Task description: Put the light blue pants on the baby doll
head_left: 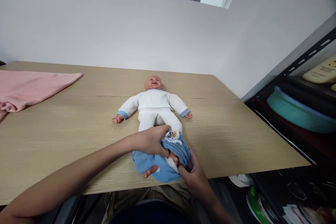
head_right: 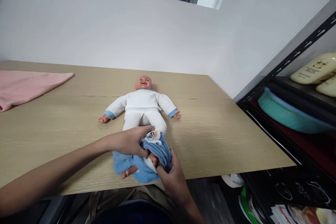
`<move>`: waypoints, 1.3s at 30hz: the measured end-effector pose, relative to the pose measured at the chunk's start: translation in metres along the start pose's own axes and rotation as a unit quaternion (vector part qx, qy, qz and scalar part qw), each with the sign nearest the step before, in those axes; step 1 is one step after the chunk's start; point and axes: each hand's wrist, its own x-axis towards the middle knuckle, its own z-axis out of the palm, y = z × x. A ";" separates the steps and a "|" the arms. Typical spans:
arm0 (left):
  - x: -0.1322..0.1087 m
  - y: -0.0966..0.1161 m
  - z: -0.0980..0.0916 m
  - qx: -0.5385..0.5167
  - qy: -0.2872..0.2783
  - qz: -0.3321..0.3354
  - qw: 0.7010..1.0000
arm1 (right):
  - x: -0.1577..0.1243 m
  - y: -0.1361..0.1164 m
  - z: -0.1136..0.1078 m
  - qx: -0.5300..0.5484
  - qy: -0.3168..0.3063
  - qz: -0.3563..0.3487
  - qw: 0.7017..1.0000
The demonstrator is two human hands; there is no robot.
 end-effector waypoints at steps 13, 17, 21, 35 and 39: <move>0.007 -0.018 -0.013 -0.042 0.074 0.137 0.987 | 0.039 -0.009 -0.024 -0.066 -0.008 -0.178 0.982; 0.011 -0.025 -0.024 -0.040 0.053 0.166 0.984 | 0.056 -0.015 -0.035 -0.080 -0.114 -0.133 0.981; 0.013 -0.030 -0.032 -0.045 0.056 0.154 0.985 | 0.072 -0.024 -0.044 -0.076 -0.170 -0.090 0.979; -0.038 -0.037 -0.048 0.021 -0.011 -0.051 0.998 | 0.122 -0.061 -0.027 -0.038 -0.132 -0.094 0.986; -0.046 -0.058 -0.047 -0.037 0.023 -0.035 0.998 | 0.145 -0.049 -0.021 -0.049 -0.100 -0.108 0.988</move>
